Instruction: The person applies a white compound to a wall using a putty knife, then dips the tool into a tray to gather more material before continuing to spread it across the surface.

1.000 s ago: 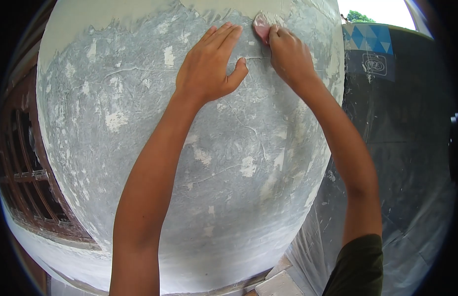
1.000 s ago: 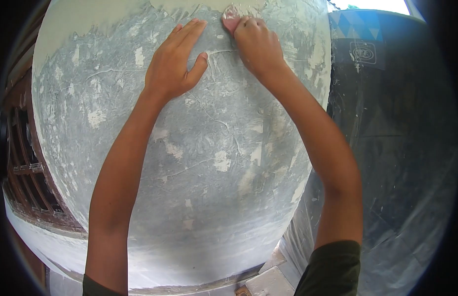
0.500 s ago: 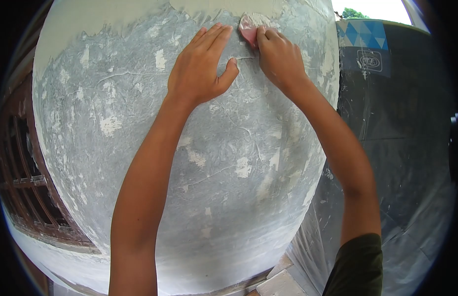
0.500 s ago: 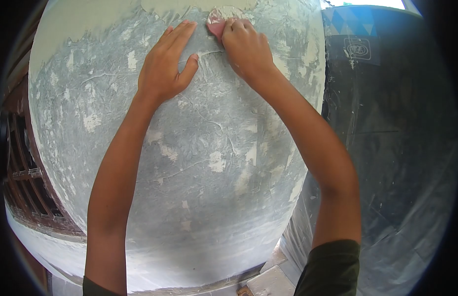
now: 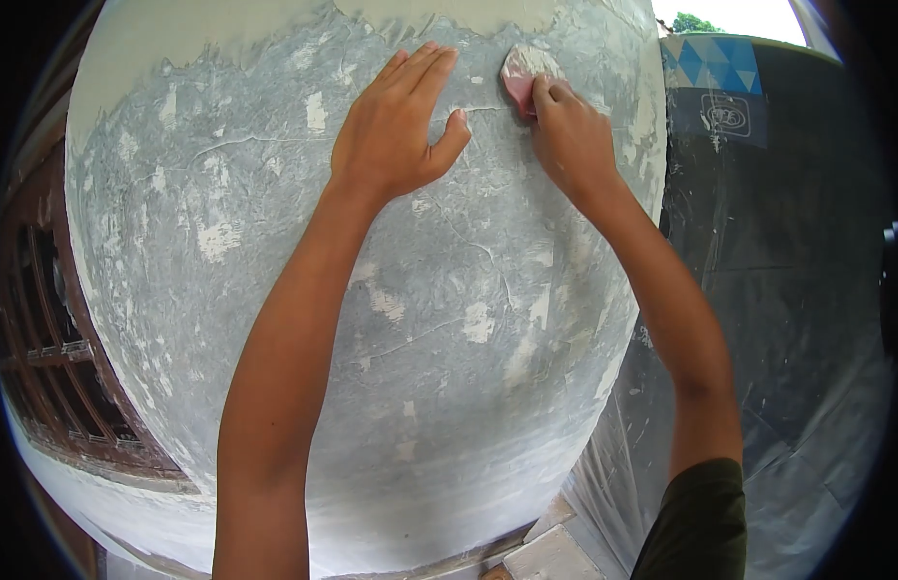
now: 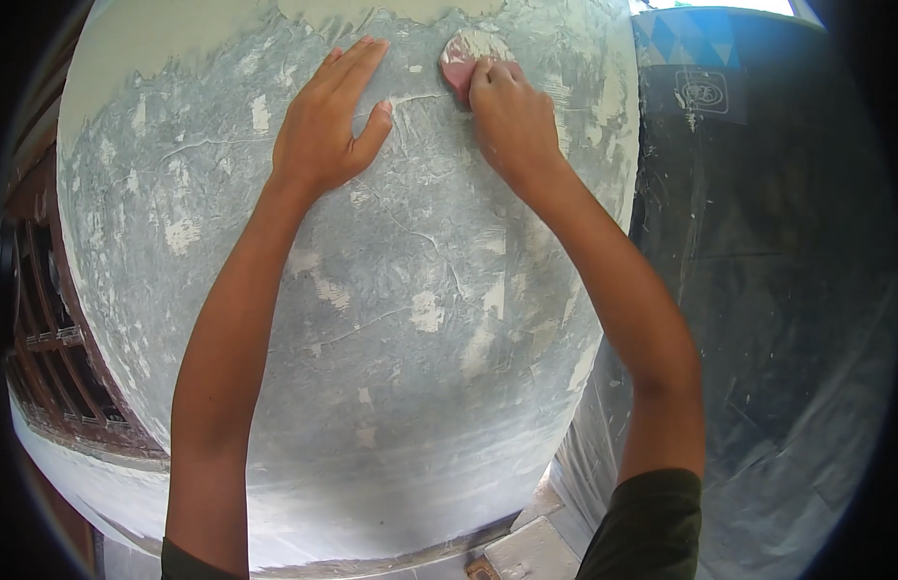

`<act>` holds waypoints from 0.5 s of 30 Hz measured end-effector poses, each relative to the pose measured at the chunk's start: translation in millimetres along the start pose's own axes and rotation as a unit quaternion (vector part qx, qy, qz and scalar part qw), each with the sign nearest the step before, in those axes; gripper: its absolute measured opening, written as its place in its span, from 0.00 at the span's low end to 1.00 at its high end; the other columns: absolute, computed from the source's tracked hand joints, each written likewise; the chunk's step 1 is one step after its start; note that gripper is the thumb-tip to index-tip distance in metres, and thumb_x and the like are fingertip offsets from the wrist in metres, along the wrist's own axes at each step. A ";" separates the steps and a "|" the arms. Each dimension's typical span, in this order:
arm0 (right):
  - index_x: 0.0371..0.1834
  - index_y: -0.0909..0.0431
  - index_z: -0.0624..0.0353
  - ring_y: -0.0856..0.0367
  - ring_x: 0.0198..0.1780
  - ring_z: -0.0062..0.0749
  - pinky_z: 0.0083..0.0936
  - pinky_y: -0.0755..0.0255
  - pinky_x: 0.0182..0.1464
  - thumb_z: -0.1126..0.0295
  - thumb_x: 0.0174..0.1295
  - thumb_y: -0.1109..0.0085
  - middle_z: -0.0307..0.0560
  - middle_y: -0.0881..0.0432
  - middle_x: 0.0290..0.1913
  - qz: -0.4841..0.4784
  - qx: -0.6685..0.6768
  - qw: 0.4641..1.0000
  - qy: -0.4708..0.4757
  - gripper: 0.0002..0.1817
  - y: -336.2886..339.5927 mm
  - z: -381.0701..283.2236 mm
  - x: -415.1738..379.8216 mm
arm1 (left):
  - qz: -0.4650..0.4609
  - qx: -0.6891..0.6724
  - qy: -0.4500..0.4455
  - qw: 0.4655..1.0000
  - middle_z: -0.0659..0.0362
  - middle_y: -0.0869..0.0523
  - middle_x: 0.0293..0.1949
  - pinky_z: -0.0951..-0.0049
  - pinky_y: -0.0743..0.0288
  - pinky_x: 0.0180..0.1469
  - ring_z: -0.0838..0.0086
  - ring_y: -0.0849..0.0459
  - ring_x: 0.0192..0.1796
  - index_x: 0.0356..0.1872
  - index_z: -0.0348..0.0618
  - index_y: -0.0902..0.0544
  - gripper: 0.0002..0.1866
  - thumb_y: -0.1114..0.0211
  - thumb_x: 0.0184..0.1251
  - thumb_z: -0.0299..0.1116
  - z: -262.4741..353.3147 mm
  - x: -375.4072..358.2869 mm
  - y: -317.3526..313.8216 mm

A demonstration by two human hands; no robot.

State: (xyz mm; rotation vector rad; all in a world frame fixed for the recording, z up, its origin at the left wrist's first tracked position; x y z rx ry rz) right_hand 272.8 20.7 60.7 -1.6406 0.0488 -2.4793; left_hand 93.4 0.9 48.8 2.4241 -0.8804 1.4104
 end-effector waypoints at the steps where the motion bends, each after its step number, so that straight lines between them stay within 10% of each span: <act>1: 0.37 0.21 0.66 0.14 0.45 0.51 0.45 0.18 0.40 0.79 0.59 0.46 0.56 0.15 0.37 0.021 0.022 1.000 -0.003 0.06 4.3 -1.1 -7.0 | -0.001 0.001 -0.002 1.000 0.42 0.20 0.64 0.58 0.36 0.76 0.53 0.23 0.68 0.63 0.31 0.23 0.29 0.42 0.63 0.38 0.1 0.2 -0.8; 9: 0.35 0.16 0.67 0.15 0.42 0.60 0.49 0.22 0.44 0.72 0.67 0.49 0.65 0.15 0.37 0.037 0.063 0.989 -0.129 0.12 -12.6 62.6 103.2 | -0.002 0.004 0.000 1.000 0.42 0.20 0.63 0.59 0.36 0.76 0.54 0.23 0.68 0.63 0.30 0.23 0.29 0.42 0.63 0.38 -0.9 -0.3 -0.8; 15: 0.36 0.18 0.62 0.12 0.38 0.51 0.47 0.20 0.36 0.77 0.62 0.47 0.54 0.14 0.34 0.036 -0.008 0.999 0.014 0.07 6.7 -10.0 23.6 | 0.002 -0.004 0.005 1.000 0.42 0.19 0.63 0.59 0.36 0.76 0.54 0.23 0.68 0.62 0.30 0.23 0.28 0.42 0.63 0.37 1.0 -0.7 0.9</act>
Point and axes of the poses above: each hand's wrist, its own x-axis towards the middle knuckle, its own y-axis out of the back of the hand, z = x × y, the point moved 6 cm from there along x, towards the middle knuckle
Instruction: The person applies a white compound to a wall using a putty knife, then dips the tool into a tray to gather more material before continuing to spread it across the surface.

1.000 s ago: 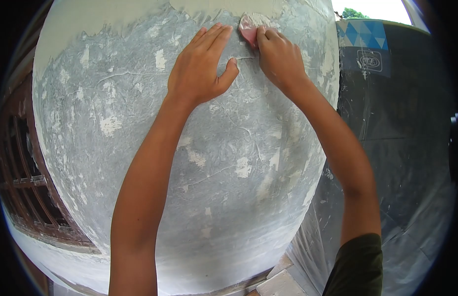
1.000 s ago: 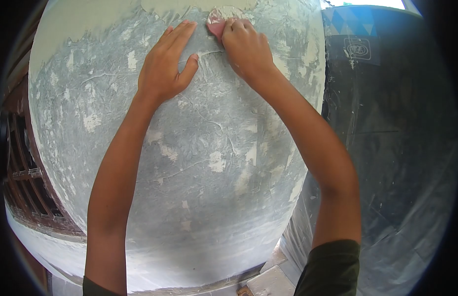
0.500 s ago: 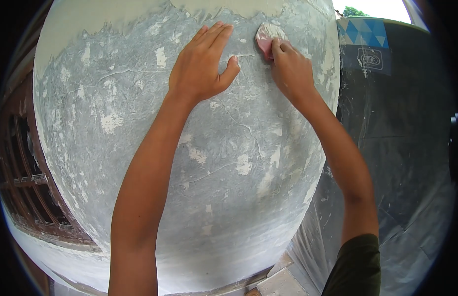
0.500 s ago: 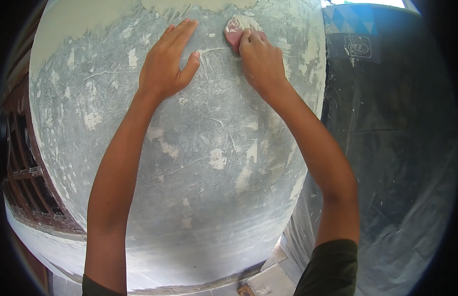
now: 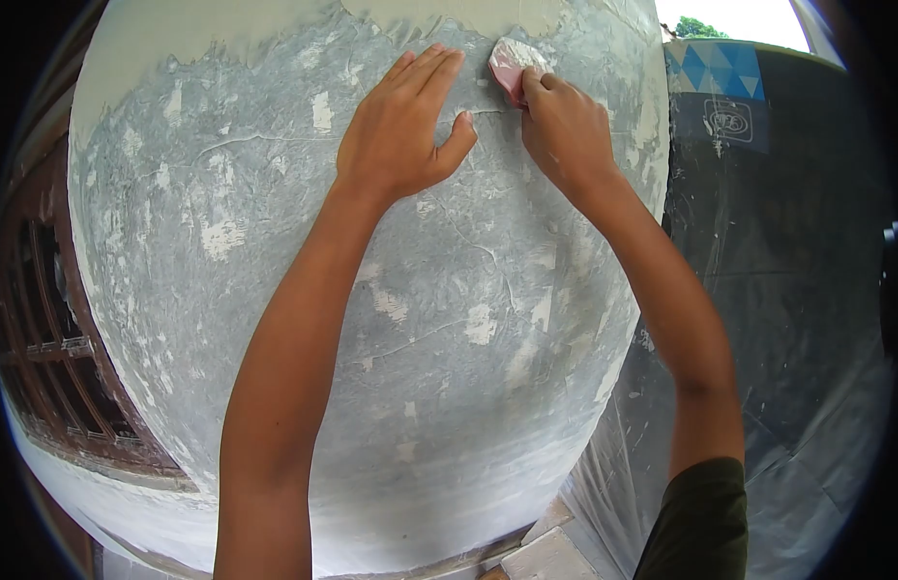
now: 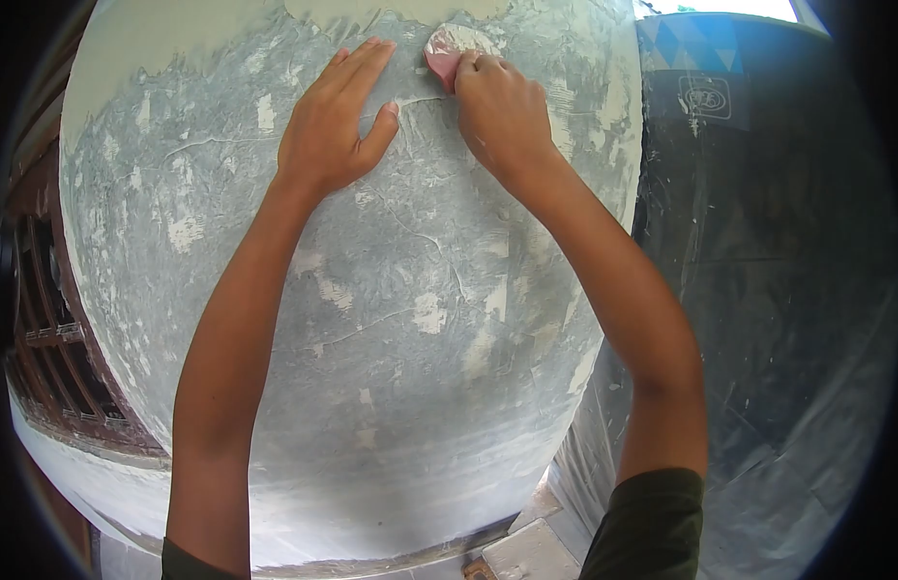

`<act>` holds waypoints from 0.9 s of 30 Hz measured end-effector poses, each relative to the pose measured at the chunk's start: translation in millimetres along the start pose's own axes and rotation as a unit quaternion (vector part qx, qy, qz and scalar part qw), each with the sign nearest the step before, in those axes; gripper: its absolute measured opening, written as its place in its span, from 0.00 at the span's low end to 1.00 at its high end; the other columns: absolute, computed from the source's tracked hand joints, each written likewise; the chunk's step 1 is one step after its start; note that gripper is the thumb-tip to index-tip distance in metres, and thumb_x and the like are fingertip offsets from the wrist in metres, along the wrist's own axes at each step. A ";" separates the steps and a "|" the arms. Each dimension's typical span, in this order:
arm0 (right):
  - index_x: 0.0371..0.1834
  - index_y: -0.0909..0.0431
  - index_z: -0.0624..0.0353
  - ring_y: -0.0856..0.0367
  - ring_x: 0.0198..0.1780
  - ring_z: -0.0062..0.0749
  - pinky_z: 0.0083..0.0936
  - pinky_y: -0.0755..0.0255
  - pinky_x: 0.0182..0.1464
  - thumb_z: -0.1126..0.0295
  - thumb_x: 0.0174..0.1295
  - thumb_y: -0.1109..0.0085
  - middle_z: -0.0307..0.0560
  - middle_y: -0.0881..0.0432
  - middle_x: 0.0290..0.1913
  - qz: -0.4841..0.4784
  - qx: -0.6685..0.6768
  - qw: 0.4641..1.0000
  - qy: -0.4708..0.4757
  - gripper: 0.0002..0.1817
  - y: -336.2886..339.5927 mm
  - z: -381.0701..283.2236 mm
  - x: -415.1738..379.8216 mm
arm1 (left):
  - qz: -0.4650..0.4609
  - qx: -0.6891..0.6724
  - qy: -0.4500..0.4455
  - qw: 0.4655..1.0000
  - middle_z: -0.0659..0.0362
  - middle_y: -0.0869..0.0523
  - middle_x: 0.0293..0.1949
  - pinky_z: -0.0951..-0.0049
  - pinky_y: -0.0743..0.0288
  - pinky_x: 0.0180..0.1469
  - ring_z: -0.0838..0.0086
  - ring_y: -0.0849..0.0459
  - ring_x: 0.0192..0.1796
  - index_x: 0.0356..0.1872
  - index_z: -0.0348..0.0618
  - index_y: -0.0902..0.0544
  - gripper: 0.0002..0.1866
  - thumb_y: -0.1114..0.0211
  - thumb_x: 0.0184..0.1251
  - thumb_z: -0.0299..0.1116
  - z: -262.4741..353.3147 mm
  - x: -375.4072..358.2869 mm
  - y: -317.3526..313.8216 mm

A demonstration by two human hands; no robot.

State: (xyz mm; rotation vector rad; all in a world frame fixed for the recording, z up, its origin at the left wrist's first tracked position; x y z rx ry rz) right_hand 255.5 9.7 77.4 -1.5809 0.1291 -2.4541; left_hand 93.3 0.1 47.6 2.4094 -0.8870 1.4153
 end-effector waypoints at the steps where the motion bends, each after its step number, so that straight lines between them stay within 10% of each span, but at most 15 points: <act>1: 0.36 0.18 0.62 0.12 0.39 0.51 0.48 0.20 0.36 0.77 0.62 0.46 0.54 0.14 0.35 -0.018 0.035 0.999 -0.025 0.07 9.1 1.6 4.0 | 0.003 0.001 -0.002 1.000 0.42 0.19 0.62 0.58 0.36 0.76 0.54 0.23 0.68 0.62 0.30 0.23 0.28 0.42 0.62 0.37 0.4 1.4 -0.3; 9: 0.36 0.15 0.66 0.14 0.40 0.60 0.49 0.22 0.43 0.73 0.65 0.48 0.65 0.15 0.36 -0.051 0.091 0.985 -0.138 0.11 -16.2 47.9 73.0 | 0.003 -0.013 0.003 1.000 0.42 0.20 0.63 0.56 0.36 0.76 0.53 0.24 0.69 0.64 0.32 0.24 0.28 0.42 0.62 0.34 -0.4 1.2 1.7; 11: 0.41 0.20 0.60 0.14 0.40 0.54 0.48 0.21 0.41 0.76 0.59 0.45 0.55 0.14 0.39 -0.048 0.024 0.998 -0.030 0.08 -15.7 22.8 40.7 | 0.000 -0.023 0.008 1.000 0.43 0.20 0.64 0.55 0.37 0.76 0.53 0.24 0.69 0.66 0.33 0.26 0.28 0.42 0.63 0.32 0.6 -0.3 3.0; 21: 0.37 0.15 0.65 0.14 0.41 0.60 0.50 0.22 0.44 0.74 0.65 0.49 0.65 0.14 0.37 0.011 0.058 0.987 -0.148 0.11 -16.0 73.4 80.2 | 0.001 -0.027 0.008 1.000 0.43 0.20 0.64 0.55 0.38 0.76 0.52 0.25 0.69 0.66 0.32 0.26 0.28 0.43 0.64 0.31 -0.2 -0.2 1.8; 27: 0.39 0.19 0.61 0.14 0.38 0.58 0.50 0.21 0.44 0.75 0.60 0.47 0.56 0.14 0.41 -0.097 0.031 0.993 -0.051 0.08 -14.7 18.1 20.6 | -0.005 -0.031 0.006 0.999 0.43 0.20 0.64 0.56 0.38 0.76 0.52 0.25 0.69 0.66 0.32 0.26 0.28 0.44 0.64 0.31 -0.3 0.8 3.0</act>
Point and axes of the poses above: each hand's wrist, its own x-axis towards the middle knuckle, its own y-axis out of the back of the hand, z = x × y, the point moved 6 cm from there along x, towards the middle knuckle
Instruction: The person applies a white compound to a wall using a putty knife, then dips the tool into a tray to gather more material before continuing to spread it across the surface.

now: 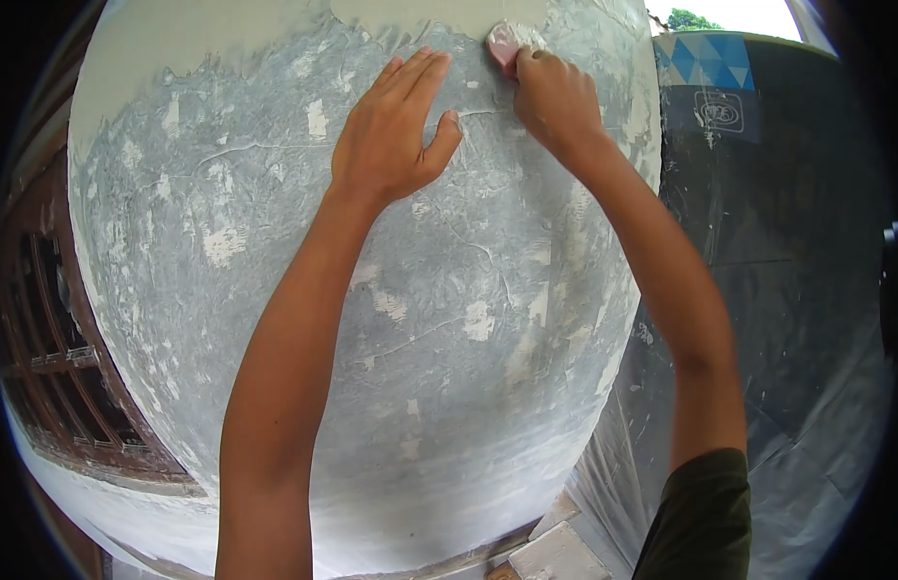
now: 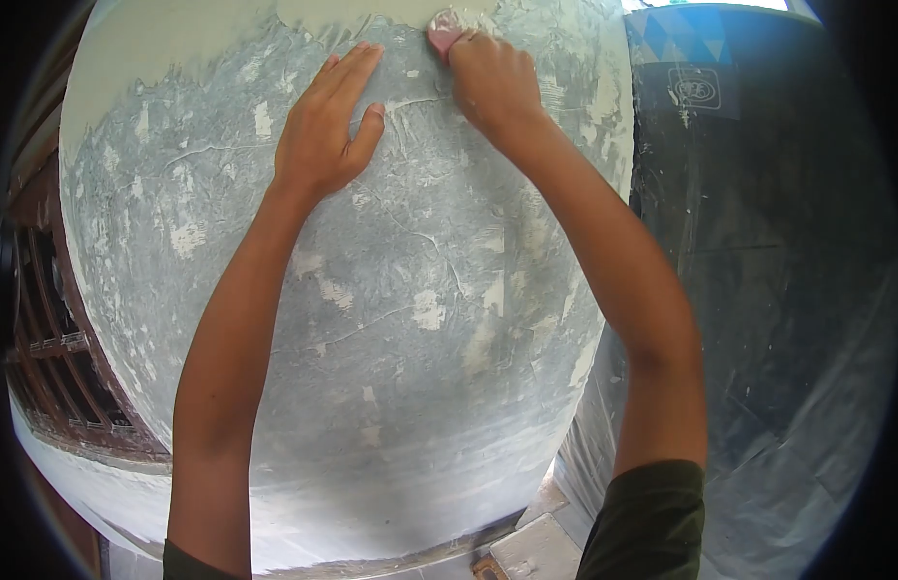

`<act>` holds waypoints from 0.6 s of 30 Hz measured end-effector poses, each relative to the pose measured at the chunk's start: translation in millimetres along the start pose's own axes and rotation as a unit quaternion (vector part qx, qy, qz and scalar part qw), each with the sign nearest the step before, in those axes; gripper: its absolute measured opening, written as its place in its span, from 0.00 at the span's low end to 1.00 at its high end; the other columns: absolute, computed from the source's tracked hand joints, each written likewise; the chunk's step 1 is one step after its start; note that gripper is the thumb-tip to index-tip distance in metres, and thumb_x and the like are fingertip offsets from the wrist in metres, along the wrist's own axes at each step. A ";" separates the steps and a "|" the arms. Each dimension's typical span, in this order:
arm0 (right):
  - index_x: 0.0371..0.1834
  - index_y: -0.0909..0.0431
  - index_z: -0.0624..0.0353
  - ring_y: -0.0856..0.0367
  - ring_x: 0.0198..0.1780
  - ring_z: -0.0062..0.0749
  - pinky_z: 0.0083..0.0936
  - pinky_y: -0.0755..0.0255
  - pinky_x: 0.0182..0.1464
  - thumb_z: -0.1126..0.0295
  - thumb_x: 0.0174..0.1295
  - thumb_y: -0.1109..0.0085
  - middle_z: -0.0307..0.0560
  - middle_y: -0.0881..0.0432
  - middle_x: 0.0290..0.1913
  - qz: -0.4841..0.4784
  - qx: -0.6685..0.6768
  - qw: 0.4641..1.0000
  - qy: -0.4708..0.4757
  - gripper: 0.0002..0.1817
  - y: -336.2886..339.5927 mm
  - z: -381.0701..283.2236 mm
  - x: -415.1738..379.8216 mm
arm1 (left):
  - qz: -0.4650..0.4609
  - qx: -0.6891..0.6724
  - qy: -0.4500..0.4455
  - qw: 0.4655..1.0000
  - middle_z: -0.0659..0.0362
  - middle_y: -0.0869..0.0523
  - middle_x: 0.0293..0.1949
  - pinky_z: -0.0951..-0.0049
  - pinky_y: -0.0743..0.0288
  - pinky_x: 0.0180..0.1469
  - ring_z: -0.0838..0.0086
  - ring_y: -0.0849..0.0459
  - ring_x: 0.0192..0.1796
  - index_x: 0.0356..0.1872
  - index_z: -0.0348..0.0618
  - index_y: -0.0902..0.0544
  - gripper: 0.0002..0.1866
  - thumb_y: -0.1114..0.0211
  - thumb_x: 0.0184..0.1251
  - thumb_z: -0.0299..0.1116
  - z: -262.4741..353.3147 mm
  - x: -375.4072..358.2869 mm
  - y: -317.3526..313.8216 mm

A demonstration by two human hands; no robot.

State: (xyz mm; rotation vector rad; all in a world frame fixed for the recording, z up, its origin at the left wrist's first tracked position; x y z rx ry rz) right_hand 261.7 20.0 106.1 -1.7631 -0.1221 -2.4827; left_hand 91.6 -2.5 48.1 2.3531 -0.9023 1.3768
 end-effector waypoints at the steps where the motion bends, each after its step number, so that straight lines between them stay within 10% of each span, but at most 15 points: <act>1: 0.39 0.19 0.61 0.14 0.38 0.58 0.50 0.21 0.44 0.75 0.60 0.47 0.56 0.14 0.41 0.000 0.000 1.000 -0.002 0.08 6.7 -9.4 -9.0 | -0.001 -0.003 -0.002 1.000 0.43 0.21 0.64 0.56 0.38 0.76 0.52 0.25 0.69 0.66 0.32 0.26 0.28 0.44 0.64 0.31 0.4 -0.2 0.4; 6: 0.38 0.18 0.61 0.14 0.37 0.56 0.48 0.21 0.43 0.73 0.59 0.43 0.57 0.13 0.36 0.102 0.074 0.991 -0.053 0.07 37.7 8.8 25.0 | -0.003 -0.003 0.002 1.000 0.44 0.20 0.64 0.56 0.38 0.76 0.53 0.25 0.69 0.66 0.33 0.26 0.28 0.44 0.64 0.31 -0.9 -0.1 -1.2; 18: 0.41 0.15 0.58 0.13 0.43 0.58 0.51 0.21 0.44 0.70 0.67 0.49 0.64 0.14 0.40 0.016 0.014 0.995 -0.097 0.11 -3.4 28.7 55.2 | -0.009 -0.002 -0.004 1.000 0.45 0.21 0.65 0.56 0.38 0.77 0.54 0.25 0.70 0.67 0.34 0.26 0.28 0.44 0.64 0.30 -0.1 0.5 -0.8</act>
Point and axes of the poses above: each hand's wrist, its own x-axis towards the middle knuckle, its own y-axis out of the back of the hand, z = x × y, the point moved 6 cm from there along x, towards the middle knuckle
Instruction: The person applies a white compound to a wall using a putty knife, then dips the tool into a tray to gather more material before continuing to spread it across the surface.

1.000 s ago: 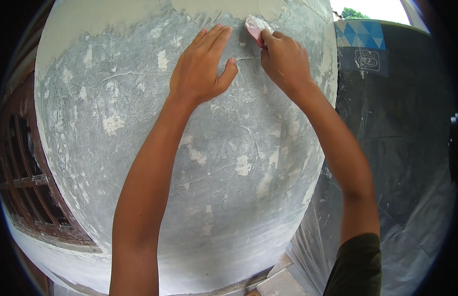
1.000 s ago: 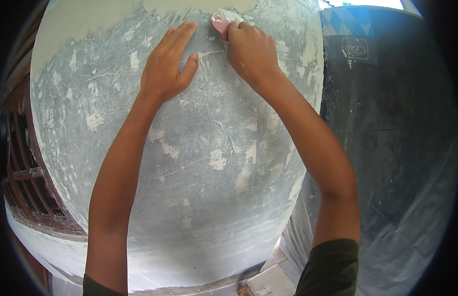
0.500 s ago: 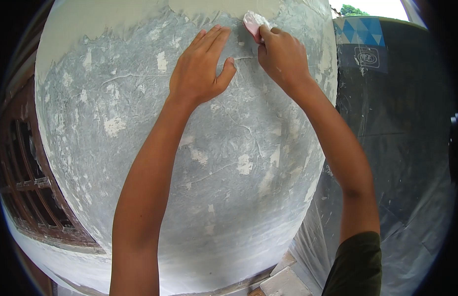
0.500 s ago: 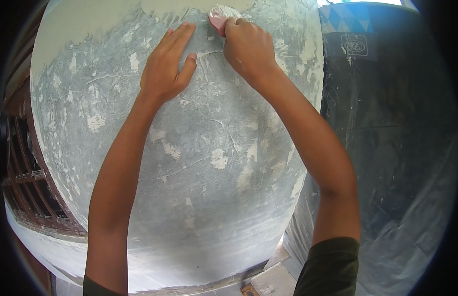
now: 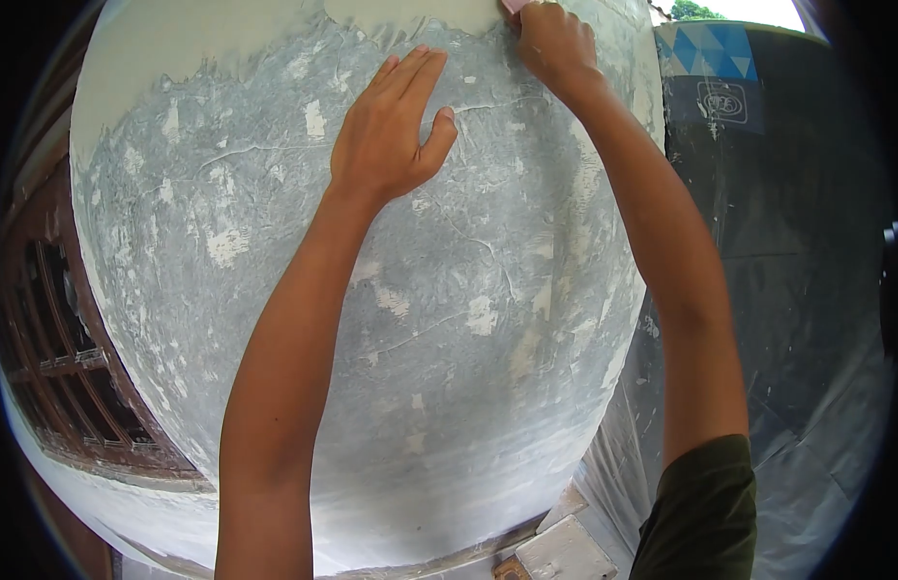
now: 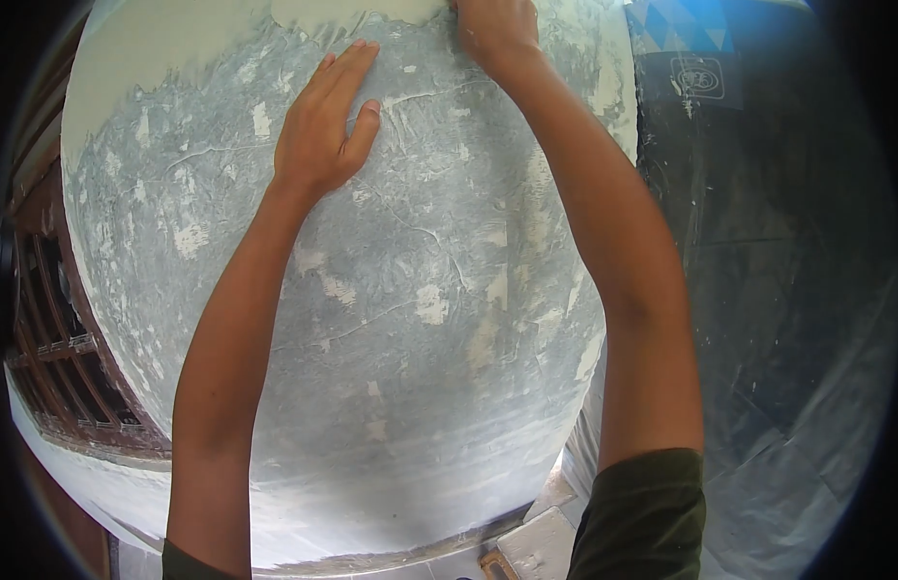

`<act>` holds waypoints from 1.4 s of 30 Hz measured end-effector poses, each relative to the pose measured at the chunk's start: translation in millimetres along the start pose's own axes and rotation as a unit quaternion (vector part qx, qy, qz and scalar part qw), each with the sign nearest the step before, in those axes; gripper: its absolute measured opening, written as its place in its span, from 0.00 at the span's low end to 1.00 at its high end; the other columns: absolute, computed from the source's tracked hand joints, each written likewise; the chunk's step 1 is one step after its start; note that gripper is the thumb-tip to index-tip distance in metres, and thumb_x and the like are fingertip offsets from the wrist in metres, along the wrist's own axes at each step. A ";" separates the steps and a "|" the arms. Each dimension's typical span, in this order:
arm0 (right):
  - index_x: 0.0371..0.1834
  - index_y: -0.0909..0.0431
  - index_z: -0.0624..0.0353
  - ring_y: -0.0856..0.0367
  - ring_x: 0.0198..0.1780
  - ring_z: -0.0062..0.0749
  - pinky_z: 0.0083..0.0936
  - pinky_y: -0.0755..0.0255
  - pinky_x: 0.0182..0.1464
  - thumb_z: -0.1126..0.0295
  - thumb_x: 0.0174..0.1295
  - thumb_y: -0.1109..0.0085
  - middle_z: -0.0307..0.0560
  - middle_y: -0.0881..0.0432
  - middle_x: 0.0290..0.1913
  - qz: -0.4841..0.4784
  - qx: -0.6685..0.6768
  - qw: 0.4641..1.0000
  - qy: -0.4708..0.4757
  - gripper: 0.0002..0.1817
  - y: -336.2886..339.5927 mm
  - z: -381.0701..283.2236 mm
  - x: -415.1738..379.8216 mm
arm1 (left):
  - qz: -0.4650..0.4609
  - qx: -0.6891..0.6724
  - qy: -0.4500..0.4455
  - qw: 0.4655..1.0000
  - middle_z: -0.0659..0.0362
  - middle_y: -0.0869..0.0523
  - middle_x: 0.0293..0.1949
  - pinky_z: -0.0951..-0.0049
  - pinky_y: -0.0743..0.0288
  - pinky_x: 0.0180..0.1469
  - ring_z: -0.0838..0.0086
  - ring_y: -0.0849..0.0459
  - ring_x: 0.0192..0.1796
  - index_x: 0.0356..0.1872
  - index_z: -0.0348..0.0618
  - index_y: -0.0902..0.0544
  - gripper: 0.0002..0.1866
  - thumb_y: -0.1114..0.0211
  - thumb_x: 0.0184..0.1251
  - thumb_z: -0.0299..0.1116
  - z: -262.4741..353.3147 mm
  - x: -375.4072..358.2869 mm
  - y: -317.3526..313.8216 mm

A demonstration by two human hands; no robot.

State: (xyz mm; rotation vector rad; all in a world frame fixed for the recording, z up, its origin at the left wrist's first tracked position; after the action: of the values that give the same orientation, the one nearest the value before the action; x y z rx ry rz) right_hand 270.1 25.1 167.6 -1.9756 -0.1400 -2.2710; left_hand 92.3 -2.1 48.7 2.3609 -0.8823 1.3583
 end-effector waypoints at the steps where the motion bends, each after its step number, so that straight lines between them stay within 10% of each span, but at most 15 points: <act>1: 0.39 0.16 0.60 0.13 0.40 0.57 0.49 0.21 0.44 0.72 0.63 0.46 0.60 0.14 0.37 0.009 -0.010 1.000 0.023 0.09 -2.7 -2.9 -8.8 | 0.003 -0.001 -0.001 1.000 0.45 0.21 0.65 0.55 0.39 0.77 0.54 0.25 0.70 0.67 0.34 0.26 0.28 0.45 0.64 0.30 -0.2 -0.3 0.8; 9: 0.36 0.16 0.61 0.13 0.37 0.53 0.44 0.19 0.40 0.78 0.56 0.43 0.56 0.14 0.36 0.002 0.095 0.993 0.076 0.08 38.7 -50.0 -90.0 | 0.067 -0.059 0.008 0.996 0.42 0.25 0.68 0.54 0.44 0.79 0.50 0.28 0.73 0.70 0.36 0.29 0.29 0.49 0.67 0.30 -4.0 -0.3 12.2; 15: 0.42 0.13 0.60 0.14 0.40 0.56 0.45 0.21 0.45 0.75 0.57 0.43 0.59 0.13 0.42 0.123 0.052 0.991 -0.014 0.12 18.5 28.6 -6.5 | 0.044 -0.044 0.023 0.998 0.43 0.25 0.69 0.54 0.45 0.79 0.51 0.29 0.73 0.70 0.34 0.29 0.29 0.50 0.68 0.31 -5.0 0.3 6.7; 23: 0.43 0.16 0.62 0.14 0.46 0.59 0.50 0.22 0.49 0.64 0.74 0.54 0.62 0.14 0.44 -0.027 0.027 0.999 -0.026 0.16 -0.2 1.2 -9.1 | 0.031 -0.043 0.020 0.998 0.43 0.25 0.69 0.54 0.45 0.79 0.52 0.30 0.74 0.70 0.33 0.30 0.29 0.50 0.67 0.29 -4.6 -0.1 6.3; 24: 0.41 0.14 0.60 0.14 0.41 0.57 0.46 0.21 0.46 0.76 0.57 0.43 0.59 0.13 0.41 0.016 0.000 0.999 0.034 0.11 -2.6 -2.9 -20.6 | 0.047 -0.042 0.016 0.998 0.42 0.23 0.67 0.54 0.42 0.78 0.51 0.28 0.72 0.68 0.32 0.28 0.28 0.48 0.66 0.31 -4.7 0.3 8.8; 30: 0.37 0.16 0.62 0.13 0.39 0.52 0.45 0.21 0.41 0.78 0.54 0.41 0.57 0.14 0.38 -0.022 0.096 0.990 0.101 0.08 36.3 -55.4 -91.5 | 0.108 -0.082 0.029 0.990 0.40 0.23 0.66 0.53 0.44 0.78 0.49 0.27 0.71 0.68 0.31 0.28 0.28 0.49 0.67 0.31 -13.7 0.0 17.8; 33: 0.34 0.17 0.65 0.13 0.37 0.49 0.43 0.22 0.40 0.78 0.53 0.41 0.57 0.16 0.34 -0.028 0.288 0.950 0.113 0.07 73.0 -61.2 -130.4 | 0.129 -0.088 0.048 0.987 0.40 0.23 0.66 0.53 0.46 0.79 0.49 0.27 0.71 0.68 0.32 0.28 0.28 0.51 0.67 0.31 -17.8 -2.6 20.8; 36: 0.37 0.16 0.69 0.14 0.35 0.39 0.39 0.22 0.38 0.77 0.56 0.39 0.53 0.15 0.34 -0.167 0.385 0.904 -0.078 0.08 70.0 -19.0 -174.8 | 0.135 -0.099 0.066 0.984 0.40 0.23 0.66 0.52 0.47 0.79 0.48 0.27 0.71 0.68 0.32 0.28 0.28 0.53 0.67 0.31 -14.2 -13.6 16.5; 38: 0.42 0.16 0.73 0.14 0.37 0.29 0.32 0.19 0.41 0.75 0.63 0.39 0.50 0.14 0.38 -0.195 0.602 0.733 -0.249 0.10 57.4 14.1 -219.5 | 0.134 -0.119 0.081 0.980 0.41 0.23 0.67 0.51 0.47 0.79 0.48 0.27 0.71 0.68 0.32 0.28 0.29 0.54 0.67 0.30 -1.3 -27.6 8.2; 42: 0.46 0.16 0.70 0.13 0.44 0.29 0.31 0.15 0.53 0.78 0.66 0.42 0.50 0.13 0.43 -0.186 0.626 0.649 -0.391 0.10 83.4 57.7 -302.3 | 0.119 -0.174 0.112 0.971 0.42 0.22 0.67 0.48 0.48 0.79 0.49 0.27 0.72 0.69 0.32 0.28 0.29 0.55 0.66 0.30 50.7 -64.1 -16.8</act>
State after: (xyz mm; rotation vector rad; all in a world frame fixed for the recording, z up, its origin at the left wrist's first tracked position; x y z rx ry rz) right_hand 380.6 -37.5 -124.8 -1.7851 -1.7244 -0.5720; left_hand 113.6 8.6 -31.2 1.8465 -1.2495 1.3878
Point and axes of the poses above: each hand's wrist, its own x-axis towards the middle knuckle, its own y-axis out of the back of the hand, z = x × y, the point moved 6 cm from there along x, towards the middle knuckle
